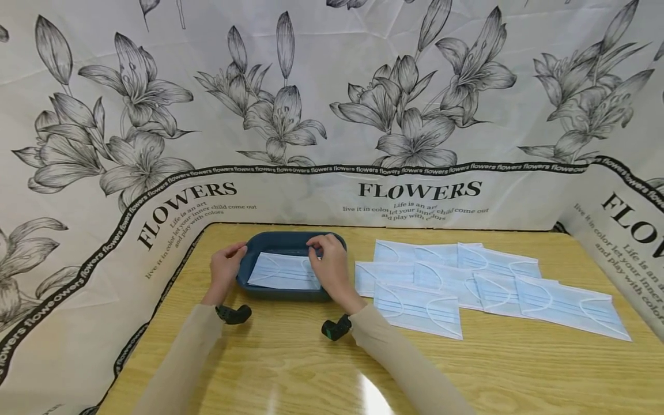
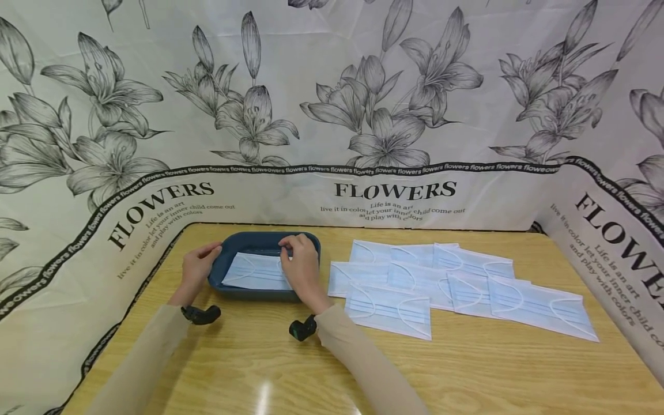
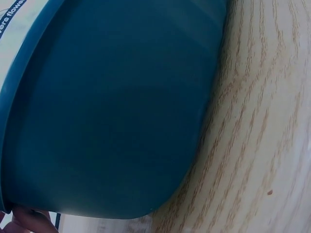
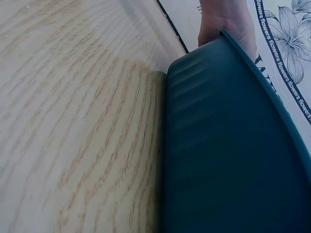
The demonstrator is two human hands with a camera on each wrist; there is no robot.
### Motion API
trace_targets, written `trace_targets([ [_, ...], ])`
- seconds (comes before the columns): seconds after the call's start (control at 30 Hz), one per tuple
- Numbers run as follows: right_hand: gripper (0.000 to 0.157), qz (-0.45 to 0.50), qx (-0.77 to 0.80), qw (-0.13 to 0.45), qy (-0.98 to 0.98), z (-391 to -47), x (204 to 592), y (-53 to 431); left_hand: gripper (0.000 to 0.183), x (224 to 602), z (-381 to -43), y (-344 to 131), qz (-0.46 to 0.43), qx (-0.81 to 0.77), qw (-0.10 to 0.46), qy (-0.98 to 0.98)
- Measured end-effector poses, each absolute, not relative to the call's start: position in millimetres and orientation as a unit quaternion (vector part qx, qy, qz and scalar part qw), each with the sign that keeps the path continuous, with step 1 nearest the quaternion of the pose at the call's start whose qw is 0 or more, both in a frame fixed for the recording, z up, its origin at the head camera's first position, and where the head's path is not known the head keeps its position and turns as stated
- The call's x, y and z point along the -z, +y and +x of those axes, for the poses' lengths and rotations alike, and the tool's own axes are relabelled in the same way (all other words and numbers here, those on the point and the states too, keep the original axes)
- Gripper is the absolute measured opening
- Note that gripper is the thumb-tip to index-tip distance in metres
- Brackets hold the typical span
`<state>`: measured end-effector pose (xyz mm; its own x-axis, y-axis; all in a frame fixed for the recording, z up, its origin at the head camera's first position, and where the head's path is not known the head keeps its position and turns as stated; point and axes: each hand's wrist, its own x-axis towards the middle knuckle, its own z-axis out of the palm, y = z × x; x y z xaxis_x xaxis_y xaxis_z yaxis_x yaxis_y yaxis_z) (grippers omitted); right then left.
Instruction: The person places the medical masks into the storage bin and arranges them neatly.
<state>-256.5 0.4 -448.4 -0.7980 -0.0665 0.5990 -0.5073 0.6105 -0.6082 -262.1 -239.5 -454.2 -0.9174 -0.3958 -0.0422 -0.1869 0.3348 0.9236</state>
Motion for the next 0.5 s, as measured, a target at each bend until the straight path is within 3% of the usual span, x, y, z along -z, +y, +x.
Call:
trace_targets([
  [0.5, 0.007, 0.218, -0.419, 0.321, -0.821, -254.8, 445.5, 3.8, 0.034, 453.0, -261.9, -240.4, 0.180, 0.549, 0.097, -0.811],
])
